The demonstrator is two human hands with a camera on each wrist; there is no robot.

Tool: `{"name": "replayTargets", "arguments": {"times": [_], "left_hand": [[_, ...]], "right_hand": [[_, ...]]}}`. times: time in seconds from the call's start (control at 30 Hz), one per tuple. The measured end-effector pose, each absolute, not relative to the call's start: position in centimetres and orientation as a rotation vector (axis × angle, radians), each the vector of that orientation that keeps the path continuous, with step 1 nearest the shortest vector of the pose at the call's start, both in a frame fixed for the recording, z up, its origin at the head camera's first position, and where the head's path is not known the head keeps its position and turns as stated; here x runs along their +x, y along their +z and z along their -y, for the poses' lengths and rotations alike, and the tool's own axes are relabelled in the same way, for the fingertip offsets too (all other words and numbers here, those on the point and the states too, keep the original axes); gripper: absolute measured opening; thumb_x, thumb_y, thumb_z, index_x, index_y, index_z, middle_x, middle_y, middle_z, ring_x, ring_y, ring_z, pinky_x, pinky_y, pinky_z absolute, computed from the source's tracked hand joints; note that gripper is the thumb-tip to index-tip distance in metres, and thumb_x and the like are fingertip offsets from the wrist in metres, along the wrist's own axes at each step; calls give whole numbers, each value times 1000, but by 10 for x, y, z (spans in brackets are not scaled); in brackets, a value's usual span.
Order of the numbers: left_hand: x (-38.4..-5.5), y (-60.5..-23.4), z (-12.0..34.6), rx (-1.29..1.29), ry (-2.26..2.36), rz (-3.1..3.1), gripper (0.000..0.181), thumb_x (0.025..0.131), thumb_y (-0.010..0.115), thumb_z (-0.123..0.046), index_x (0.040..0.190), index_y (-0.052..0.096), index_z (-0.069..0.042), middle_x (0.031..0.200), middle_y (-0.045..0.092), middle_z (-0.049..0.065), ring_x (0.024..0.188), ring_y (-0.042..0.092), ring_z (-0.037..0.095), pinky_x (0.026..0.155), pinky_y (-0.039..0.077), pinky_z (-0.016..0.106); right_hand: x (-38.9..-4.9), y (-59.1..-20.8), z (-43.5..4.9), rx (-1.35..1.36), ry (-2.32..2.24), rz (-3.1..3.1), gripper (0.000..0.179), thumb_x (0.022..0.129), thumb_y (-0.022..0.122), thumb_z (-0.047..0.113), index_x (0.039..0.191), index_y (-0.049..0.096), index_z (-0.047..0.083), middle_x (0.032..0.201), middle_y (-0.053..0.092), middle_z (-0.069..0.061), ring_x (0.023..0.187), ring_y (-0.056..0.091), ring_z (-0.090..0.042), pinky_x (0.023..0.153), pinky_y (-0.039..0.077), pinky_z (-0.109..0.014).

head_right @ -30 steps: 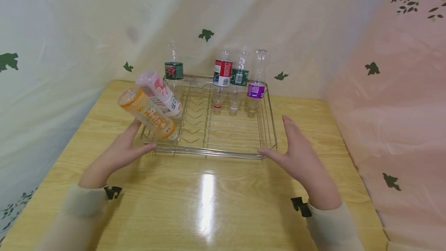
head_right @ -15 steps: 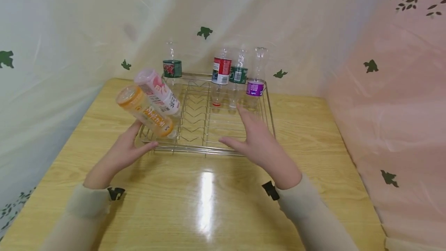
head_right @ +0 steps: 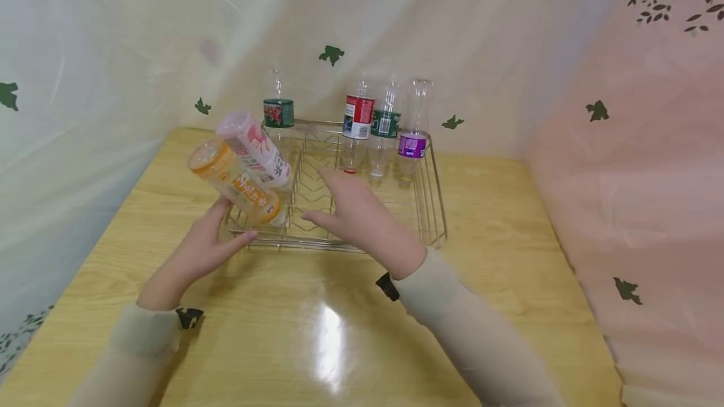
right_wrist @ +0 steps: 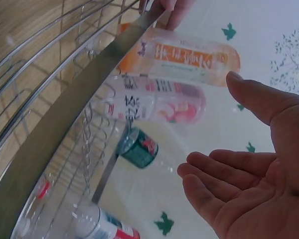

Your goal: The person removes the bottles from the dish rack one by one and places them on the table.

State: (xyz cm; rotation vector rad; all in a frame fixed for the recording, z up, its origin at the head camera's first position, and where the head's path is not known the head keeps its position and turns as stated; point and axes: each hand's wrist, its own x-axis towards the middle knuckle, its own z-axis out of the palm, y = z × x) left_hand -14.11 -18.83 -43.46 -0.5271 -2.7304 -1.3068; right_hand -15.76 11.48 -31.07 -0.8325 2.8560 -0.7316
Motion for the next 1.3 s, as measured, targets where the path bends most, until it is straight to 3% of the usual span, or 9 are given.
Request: {"name": "replayTargets", "arguments": {"times": [0.3, 0.53, 0.7, 0.9, 1.17, 1.3], "left_hand": [[-140, -433, 188, -549, -1272, 2722, 104, 92, 77, -39, 164, 3, -35, 167, 17, 3, 147, 26, 39, 112, 27, 67], [-140, -433, 189, -576, -1250, 2694, 102, 93, 76, -40, 164, 2, -35, 168, 12, 0, 147, 25, 38, 112, 28, 66], [-141, -434, 189, -600, -1240, 2673, 103, 93, 76, -38, 164, 2, -33, 168, 10, 1, 147, 24, 40, 113, 27, 66], [-140, -435, 189, -593, -1252, 2674, 102, 94, 75, -39, 164, 2, -32, 169, 9, 1, 148, 24, 39, 114, 27, 64], [-138, -434, 189, -594, -1241, 2667, 102, 94, 75, -38, 165, 3, -28, 168, 10, 4, 147, 25, 40, 115, 27, 62], [-138, -434, 189, -595, -1248, 2675, 103, 94, 75, -38, 165, 1, -30, 169, 7, 2, 147, 24, 40, 114, 27, 63]], "right_hand": [[-169, -317, -70, -813, -805, -2787, 82, 88, 81, 40, 153, 43, 5, 150, 50, -11, 137, 47, -28, 112, 39, -44], [-181, -328, -44, -926, -876, -2750, 79, 83, 88, 27, 150, 49, 11, 134, 64, -7, 122, 60, -23, 105, 47, -40], [-187, -333, -26, -817, -853, -2748, 78, 82, 88, 28, 146, 51, 5, 134, 63, -12, 118, 62, -27, 99, 52, -40], [-191, -342, -13, -736, -844, -2738, 82, 80, 90, 24, 148, 49, 7, 133, 64, -11, 114, 63, -25, 96, 54, -41], [-195, -346, -1, -761, -748, -2797, 85, 77, 92, 29, 146, 48, 6, 122, 67, -12, 103, 66, -24, 86, 57, -35], [-197, -349, 5, -772, -729, -2795, 78, 79, 91, 28, 143, 52, 6, 121, 67, -10, 104, 66, -23, 86, 57, -34]]}}
